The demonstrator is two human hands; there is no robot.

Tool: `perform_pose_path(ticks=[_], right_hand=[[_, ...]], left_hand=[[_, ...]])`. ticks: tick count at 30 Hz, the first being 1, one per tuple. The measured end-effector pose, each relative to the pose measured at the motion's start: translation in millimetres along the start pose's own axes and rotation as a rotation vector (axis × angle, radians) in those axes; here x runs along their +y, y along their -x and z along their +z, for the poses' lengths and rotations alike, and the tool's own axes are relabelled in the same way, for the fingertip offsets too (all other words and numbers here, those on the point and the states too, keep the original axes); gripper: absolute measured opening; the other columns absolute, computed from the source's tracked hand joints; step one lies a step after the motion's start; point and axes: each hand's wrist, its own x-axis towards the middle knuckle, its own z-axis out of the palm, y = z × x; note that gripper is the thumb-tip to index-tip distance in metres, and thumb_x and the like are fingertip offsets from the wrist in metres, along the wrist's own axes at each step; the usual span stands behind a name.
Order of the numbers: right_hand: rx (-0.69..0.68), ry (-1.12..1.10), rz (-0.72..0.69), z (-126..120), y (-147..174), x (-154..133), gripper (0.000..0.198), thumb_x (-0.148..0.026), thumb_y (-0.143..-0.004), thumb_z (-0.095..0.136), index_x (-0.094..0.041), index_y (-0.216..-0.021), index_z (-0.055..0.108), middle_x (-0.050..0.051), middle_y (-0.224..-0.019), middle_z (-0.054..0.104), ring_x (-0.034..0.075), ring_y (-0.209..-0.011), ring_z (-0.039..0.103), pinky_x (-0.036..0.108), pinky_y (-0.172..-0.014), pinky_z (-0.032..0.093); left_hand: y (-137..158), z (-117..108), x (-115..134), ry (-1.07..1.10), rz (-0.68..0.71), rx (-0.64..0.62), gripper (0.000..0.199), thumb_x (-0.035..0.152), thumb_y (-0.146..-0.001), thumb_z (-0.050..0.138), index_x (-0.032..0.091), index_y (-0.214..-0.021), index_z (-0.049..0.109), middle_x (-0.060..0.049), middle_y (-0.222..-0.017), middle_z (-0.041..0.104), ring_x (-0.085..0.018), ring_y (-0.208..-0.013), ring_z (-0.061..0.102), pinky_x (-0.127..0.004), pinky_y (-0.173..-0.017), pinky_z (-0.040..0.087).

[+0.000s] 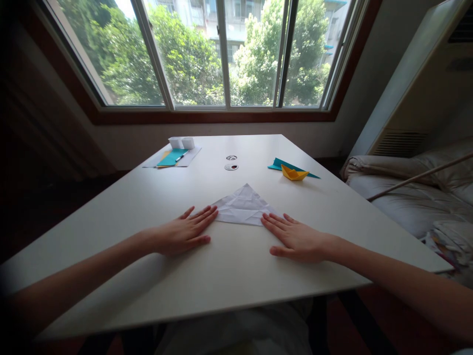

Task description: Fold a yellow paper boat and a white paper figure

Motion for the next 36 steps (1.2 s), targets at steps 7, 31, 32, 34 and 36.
perform_pose_path(ticks=[7,31,32,34,36], right_hand=[[0.029,-0.065,0.014,-9.6,2.3,-1.7,0.062,-0.054,-0.087,0.03,-0.028,-0.141,0.011,0.001,-0.148,0.015,0.024,-0.135,0.014,0.046,-0.111,0.013],[0.466,-0.277,0.093,-28.2,-55.2,42.3,0.076,-0.045,-0.069,0.063,-0.017,-0.133,0.034,0.01,-0.103,0.058,0.02,-0.083,0.056,0.034,-0.068,0.051],[0.487,-0.284,0.092,-27.5,-55.5,41.9,0.074,-0.044,-0.067,0.064,-0.017,-0.131,0.037,0.01,-0.104,0.058,0.019,-0.081,0.056,0.033,-0.066,0.051],[0.532,-0.297,0.081,-26.3,-55.2,40.0,0.073,-0.041,-0.066,0.066,-0.018,-0.13,0.039,0.01,-0.107,0.055,0.018,-0.079,0.055,0.032,-0.064,0.051],[0.596,-0.316,0.068,-25.9,-54.2,36.9,0.072,-0.038,-0.067,0.066,-0.02,-0.131,0.039,0.01,-0.114,0.053,0.016,-0.075,0.053,0.031,-0.065,0.051]], left_hand=[[17.6,-7.2,-1.7,-0.068,-0.131,0.059,0.063,0.056,-0.088,0.023,0.018,-0.139,0.026,-0.012,-0.145,0.021,-0.027,-0.136,0.008,-0.053,-0.105,0.001],[-24.8,10.1,-26.8,0.396,-0.297,0.58,0.031,0.031,-0.074,0.053,0.018,-0.101,0.063,-0.001,-0.079,0.064,-0.013,-0.063,0.054,-0.025,-0.064,0.045],[-24.6,10.4,-27.1,0.405,-0.293,0.585,0.031,0.031,-0.074,0.053,0.018,-0.1,0.064,-0.002,-0.08,0.064,-0.013,-0.064,0.054,-0.025,-0.064,0.045],[-24.2,10.0,-26.4,0.421,-0.281,0.599,0.027,0.03,-0.073,0.054,0.018,-0.094,0.066,-0.003,-0.084,0.064,-0.013,-0.065,0.055,-0.024,-0.063,0.045],[-23.8,8.2,-24.0,0.433,-0.294,0.597,0.022,0.031,-0.072,0.056,0.018,-0.087,0.067,-0.003,-0.083,0.064,-0.013,-0.065,0.056,-0.025,-0.063,0.044]])
